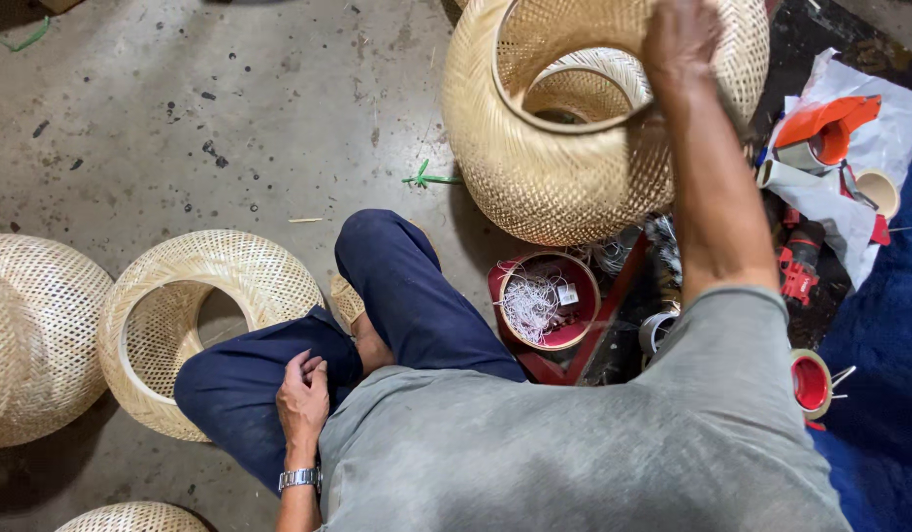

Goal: The person uses a red utility knife to trim excess bamboo strands from the rim of a woven basket. They rotate the basket to access different sections of the rim, cutting the protruding material flush with the edge. The person then places the basket on the floor and picks up another one to continue the trimming process.

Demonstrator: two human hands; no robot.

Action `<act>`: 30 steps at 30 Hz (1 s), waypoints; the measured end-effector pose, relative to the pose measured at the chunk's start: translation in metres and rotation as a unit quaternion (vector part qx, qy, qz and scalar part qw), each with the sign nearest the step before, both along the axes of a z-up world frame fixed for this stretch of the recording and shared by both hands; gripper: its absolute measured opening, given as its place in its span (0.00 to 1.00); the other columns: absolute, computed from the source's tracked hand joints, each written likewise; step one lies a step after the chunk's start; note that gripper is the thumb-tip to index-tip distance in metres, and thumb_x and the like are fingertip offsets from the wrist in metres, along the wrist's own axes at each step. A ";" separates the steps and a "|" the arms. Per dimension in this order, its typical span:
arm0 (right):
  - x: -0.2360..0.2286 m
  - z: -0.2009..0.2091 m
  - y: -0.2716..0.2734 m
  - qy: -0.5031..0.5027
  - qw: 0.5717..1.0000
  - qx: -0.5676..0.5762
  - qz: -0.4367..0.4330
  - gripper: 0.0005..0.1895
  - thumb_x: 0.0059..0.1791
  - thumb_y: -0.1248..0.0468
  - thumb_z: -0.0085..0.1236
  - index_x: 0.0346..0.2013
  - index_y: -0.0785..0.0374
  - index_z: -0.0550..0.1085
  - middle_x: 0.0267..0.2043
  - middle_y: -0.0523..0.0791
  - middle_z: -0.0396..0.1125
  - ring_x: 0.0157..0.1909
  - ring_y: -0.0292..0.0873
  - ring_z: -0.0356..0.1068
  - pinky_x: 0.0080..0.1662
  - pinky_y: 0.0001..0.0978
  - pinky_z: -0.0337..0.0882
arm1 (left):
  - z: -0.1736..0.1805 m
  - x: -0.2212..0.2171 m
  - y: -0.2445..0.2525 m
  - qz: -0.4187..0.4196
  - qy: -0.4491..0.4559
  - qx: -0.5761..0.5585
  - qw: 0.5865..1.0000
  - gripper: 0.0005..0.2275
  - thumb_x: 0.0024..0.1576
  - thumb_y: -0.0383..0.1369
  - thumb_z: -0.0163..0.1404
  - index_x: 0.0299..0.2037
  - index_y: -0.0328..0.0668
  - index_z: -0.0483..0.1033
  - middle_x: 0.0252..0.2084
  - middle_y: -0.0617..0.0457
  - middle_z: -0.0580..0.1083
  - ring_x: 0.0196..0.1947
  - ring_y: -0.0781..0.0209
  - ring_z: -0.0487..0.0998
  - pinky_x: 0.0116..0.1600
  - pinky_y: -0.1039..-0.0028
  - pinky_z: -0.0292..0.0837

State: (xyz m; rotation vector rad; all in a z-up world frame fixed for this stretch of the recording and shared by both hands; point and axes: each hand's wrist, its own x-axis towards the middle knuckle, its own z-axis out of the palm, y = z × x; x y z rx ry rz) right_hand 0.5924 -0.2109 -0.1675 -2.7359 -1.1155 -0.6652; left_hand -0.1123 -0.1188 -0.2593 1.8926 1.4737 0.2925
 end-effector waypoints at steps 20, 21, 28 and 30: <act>-0.138 -0.066 0.029 0.356 0.934 -0.014 -0.033 0.19 0.53 0.50 0.62 0.35 0.65 0.73 0.29 0.44 0.65 0.28 0.41 0.58 0.32 0.40 0.66 | -0.009 0.001 0.003 -0.039 0.073 -0.004 0.997 0.18 0.60 0.39 0.51 0.58 0.40 0.73 0.47 0.49 0.81 0.46 0.52 0.83 0.51 0.64 0.75; -0.146 -0.067 0.028 0.340 0.940 0.000 -0.041 0.19 0.52 0.50 0.63 0.36 0.66 0.74 0.29 0.45 0.66 0.29 0.41 0.61 0.33 0.38 0.67 | -0.010 0.001 0.004 -0.039 0.076 -0.005 0.996 0.18 0.60 0.39 0.51 0.58 0.41 0.73 0.47 0.50 0.81 0.46 0.52 0.83 0.51 0.64 0.75; -0.170 -0.051 0.012 0.279 0.946 0.163 -0.014 0.17 0.53 0.55 0.61 0.46 0.67 0.76 0.42 0.54 0.70 0.38 0.47 0.71 0.37 0.40 0.75 | -0.017 -0.007 0.003 -0.059 0.072 0.013 0.996 0.18 0.60 0.38 0.51 0.58 0.40 0.73 0.47 0.49 0.81 0.46 0.50 0.82 0.51 0.63 0.75; -0.180 -0.046 -0.008 0.285 0.930 0.226 0.040 0.16 0.56 0.56 0.61 0.46 0.69 0.76 0.41 0.56 0.70 0.39 0.47 0.71 0.39 0.41 0.76 | -0.018 -0.010 0.003 -0.060 0.080 0.004 0.995 0.18 0.60 0.38 0.51 0.58 0.41 0.73 0.46 0.49 0.81 0.45 0.50 0.82 0.51 0.62 0.75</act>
